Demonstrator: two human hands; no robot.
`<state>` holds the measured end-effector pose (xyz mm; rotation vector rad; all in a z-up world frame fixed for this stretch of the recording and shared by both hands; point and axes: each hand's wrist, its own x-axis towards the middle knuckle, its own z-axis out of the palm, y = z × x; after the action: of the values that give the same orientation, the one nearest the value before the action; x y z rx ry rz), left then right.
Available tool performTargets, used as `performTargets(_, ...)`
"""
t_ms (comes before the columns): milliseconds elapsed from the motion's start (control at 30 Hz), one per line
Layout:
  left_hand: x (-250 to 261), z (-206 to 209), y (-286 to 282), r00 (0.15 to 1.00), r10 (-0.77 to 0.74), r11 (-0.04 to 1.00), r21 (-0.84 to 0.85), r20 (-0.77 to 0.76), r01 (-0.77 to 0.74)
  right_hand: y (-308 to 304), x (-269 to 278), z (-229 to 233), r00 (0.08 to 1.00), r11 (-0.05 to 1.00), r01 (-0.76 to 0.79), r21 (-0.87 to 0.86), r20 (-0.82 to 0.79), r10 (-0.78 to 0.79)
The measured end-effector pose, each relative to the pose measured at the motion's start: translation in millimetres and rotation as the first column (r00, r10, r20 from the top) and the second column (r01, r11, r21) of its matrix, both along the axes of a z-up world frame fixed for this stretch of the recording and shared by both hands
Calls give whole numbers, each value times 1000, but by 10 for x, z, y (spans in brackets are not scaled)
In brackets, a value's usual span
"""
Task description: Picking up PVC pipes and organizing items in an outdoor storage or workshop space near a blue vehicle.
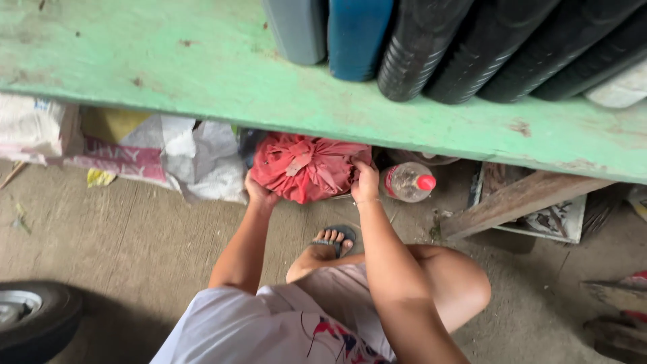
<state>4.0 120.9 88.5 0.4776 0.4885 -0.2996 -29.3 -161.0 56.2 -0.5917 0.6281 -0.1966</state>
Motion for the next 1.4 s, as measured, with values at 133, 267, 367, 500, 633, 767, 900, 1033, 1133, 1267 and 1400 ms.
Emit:
performTargets(133,497,750,-218,998,0,999,43,68,-3,-96,338,242,996,999,-46,-9,72,46)
performTargets(267,1379,-446,189,997,-64,937,345,34,48,-3,190,55,991,986,-129,-104,28,133)
performTargets(367,1401,-1253,248,996,-61,909,417,70,27,57,-176,-136,974,945,-225,-238,-71,214)
performTargets(500,1315,-970,75,1000,24,887,461,-3,-21,-73,506,-153,943,808,-315,-498,-67,327)
performTargets(633,765,-768,-36,969,-73,829,526,-238,191,-14,152,-106,757,790,-567,-234,-526,388)
performTargets(767,648,-614,-747,899,-230,901,268,-374,341,-43,211,-303,769,693,-631,-350,-403,497)
performTargets(900,750,-743,-1323,905,-399,900,125,-151,417,-45,207,75,777,86,-514,-854,-420,470)
performTargets(1033,910,-1262,-1442,954,-229,954,149,-193,259,0,117,741,802,-23,-423,-906,-387,455)
performTargets(1133,830,-1138,-1412,972,-207,977,17,-113,211,-5,-67,1506,635,-158,-632,-759,-623,457)
performTargets(1267,680,-857,-1583,978,-171,981,73,-123,181,-282,-294,1996,651,-268,-397,-878,-475,592)
performTargets(1400,535,-946,-1771,983,-2,998,55,-185,12,-731,-609,2613,803,-413,-321,-852,-476,358)
